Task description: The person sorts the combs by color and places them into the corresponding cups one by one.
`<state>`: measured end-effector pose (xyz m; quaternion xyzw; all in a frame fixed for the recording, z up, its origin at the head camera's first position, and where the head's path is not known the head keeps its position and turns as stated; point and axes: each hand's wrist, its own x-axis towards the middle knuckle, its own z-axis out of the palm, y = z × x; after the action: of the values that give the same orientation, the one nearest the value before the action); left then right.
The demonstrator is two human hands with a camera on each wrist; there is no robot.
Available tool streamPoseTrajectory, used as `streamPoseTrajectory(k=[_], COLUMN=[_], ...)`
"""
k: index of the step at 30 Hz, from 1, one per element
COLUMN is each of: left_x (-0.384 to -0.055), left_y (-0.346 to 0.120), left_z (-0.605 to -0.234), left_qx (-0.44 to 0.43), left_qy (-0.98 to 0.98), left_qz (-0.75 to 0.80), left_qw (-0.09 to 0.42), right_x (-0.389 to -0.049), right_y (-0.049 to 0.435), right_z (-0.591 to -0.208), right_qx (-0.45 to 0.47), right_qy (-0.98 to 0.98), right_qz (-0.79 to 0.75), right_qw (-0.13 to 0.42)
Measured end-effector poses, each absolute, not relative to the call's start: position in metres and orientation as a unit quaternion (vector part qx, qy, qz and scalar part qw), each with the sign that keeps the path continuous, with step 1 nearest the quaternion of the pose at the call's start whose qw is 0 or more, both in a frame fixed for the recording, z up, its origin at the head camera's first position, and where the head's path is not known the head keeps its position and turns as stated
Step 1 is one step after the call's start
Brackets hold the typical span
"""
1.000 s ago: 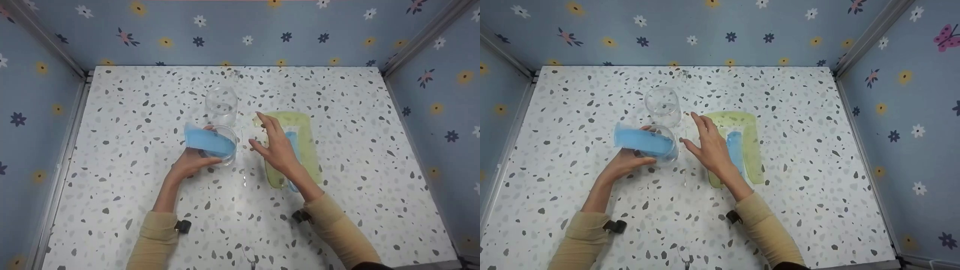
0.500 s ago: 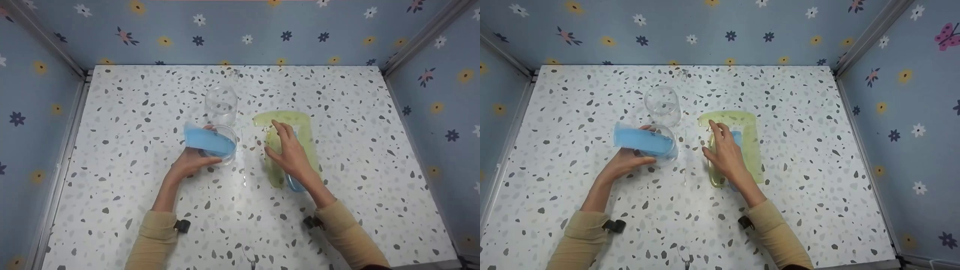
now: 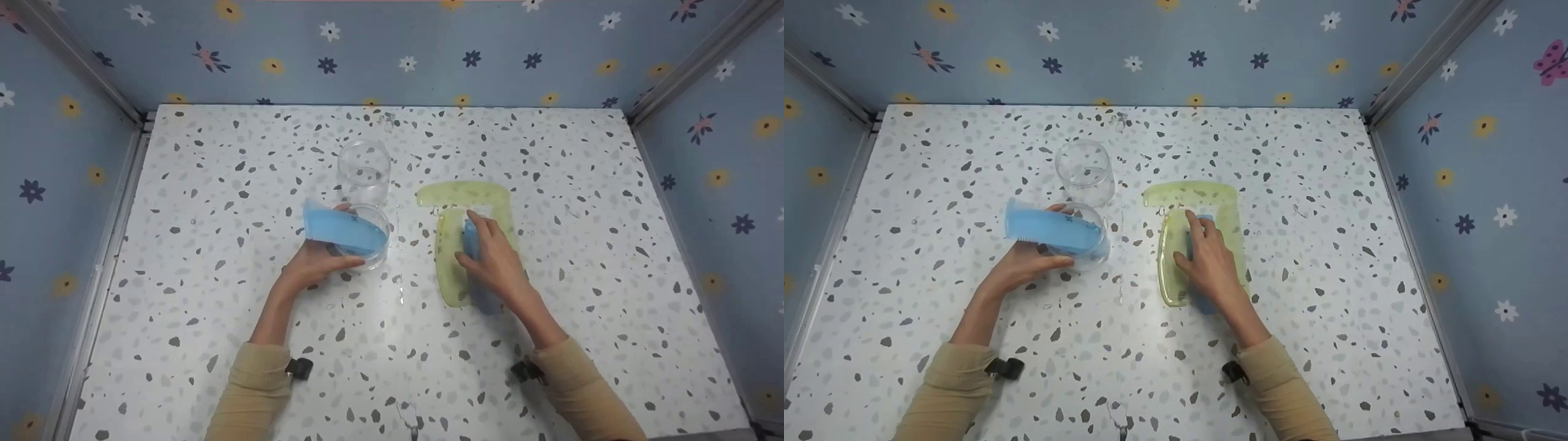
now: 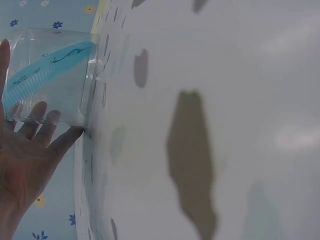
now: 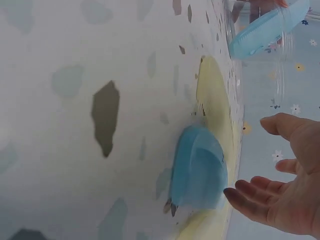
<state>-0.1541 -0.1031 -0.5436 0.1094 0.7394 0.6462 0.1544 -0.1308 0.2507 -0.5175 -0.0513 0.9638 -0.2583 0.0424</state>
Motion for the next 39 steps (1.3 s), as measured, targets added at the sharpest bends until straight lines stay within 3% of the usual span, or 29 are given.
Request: streamPoseTrajectory(k=[8, 39], left_x=[-0.148, -0.146], left_y=[-0.102, -0.101], left_z=[-0.519, -0.517], left_qx=[0.108, 0.101], left_qy=[0.725, 0.730], left_qz=[0.660, 0.655], left_qw=[0.163, 0.166], right_x=[-0.125, -0.122], right_y=[0.257, 0.253], right_z=[-0.516, -0.513], right_qx=[-0.033, 0.030], right_qy=[0.970, 0.980], right_qz=[-0.232, -0.133], right_qw=[0.065, 0.143])
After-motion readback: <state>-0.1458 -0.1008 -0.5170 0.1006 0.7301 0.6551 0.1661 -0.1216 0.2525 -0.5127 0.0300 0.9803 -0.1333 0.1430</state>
